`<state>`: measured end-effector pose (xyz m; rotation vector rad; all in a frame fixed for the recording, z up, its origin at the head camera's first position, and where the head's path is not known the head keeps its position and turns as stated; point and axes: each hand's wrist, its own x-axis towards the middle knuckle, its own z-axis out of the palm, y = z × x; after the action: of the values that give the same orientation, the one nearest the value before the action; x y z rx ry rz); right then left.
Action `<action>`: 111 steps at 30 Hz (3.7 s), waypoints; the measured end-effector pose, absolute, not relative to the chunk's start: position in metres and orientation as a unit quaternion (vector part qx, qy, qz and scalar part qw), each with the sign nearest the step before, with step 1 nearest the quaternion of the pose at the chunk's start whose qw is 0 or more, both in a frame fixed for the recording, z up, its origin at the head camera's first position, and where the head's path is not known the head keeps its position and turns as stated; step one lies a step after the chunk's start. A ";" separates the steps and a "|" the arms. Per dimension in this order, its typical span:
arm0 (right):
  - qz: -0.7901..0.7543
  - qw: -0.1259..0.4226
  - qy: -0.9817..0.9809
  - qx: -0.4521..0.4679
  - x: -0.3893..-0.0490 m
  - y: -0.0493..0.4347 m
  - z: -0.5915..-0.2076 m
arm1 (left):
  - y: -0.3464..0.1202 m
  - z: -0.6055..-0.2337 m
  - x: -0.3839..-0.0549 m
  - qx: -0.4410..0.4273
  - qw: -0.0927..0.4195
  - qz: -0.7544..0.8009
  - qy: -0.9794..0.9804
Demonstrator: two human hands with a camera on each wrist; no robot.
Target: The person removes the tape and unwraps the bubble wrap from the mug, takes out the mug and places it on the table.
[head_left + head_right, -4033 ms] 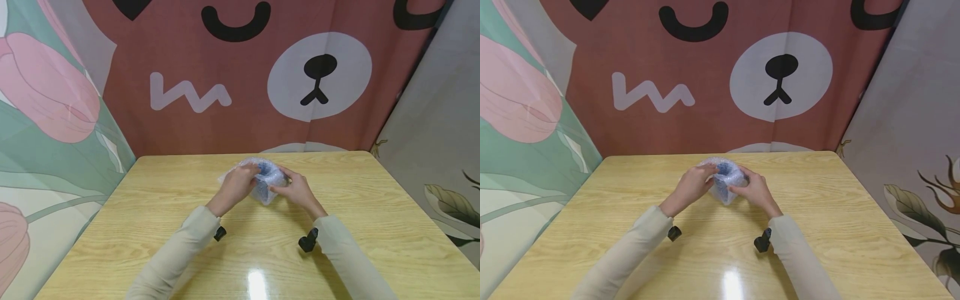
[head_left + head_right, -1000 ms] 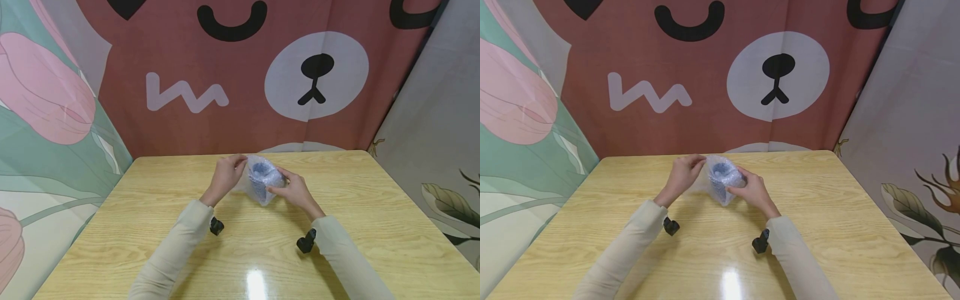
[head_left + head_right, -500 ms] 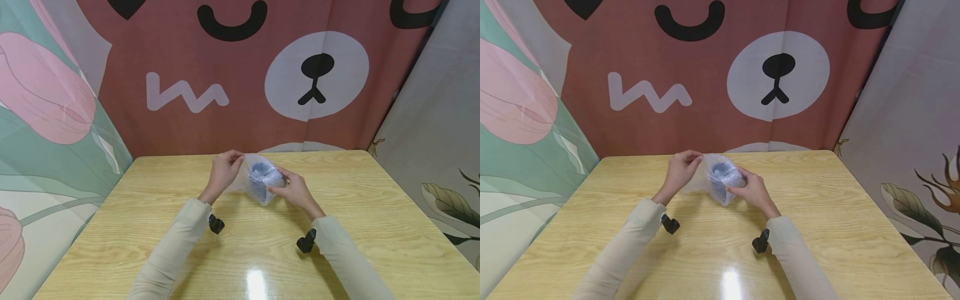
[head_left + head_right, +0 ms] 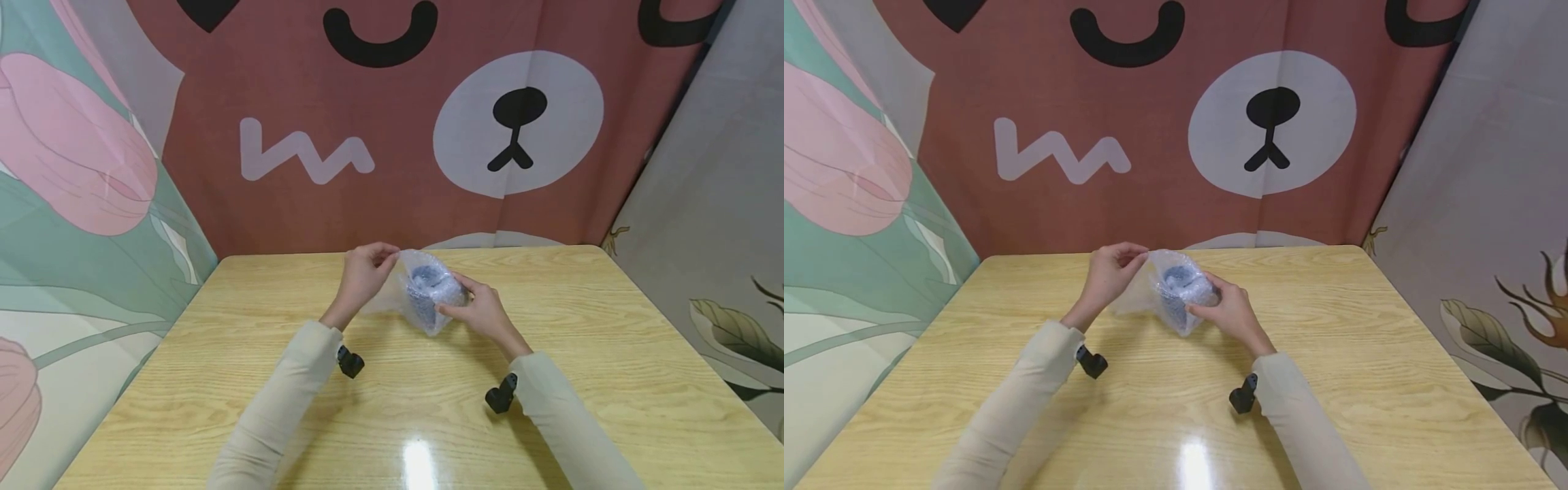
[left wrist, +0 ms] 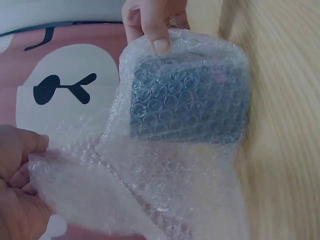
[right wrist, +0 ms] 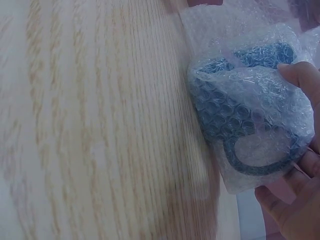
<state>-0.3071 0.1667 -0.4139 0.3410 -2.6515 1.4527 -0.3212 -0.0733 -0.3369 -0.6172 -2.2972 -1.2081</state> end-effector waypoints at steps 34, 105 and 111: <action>0.475 0.046 -0.870 0.123 -0.305 0.166 -0.412 | -0.059 -0.319 -0.317 -0.396 0.294 0.082 -0.866; 0.473 0.051 -0.872 0.118 -0.306 0.167 -0.415 | -0.075 -0.320 -0.336 -0.324 0.304 -0.215 -0.870; 0.474 0.051 -0.871 0.117 -0.305 0.167 -0.414 | -0.076 -0.321 -0.340 -0.288 0.278 -0.286 -0.871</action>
<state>-0.3054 0.1672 -0.4144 0.3561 -2.6519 1.4439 -0.3404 -0.0763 -0.3211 -0.7743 -2.3367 -0.7674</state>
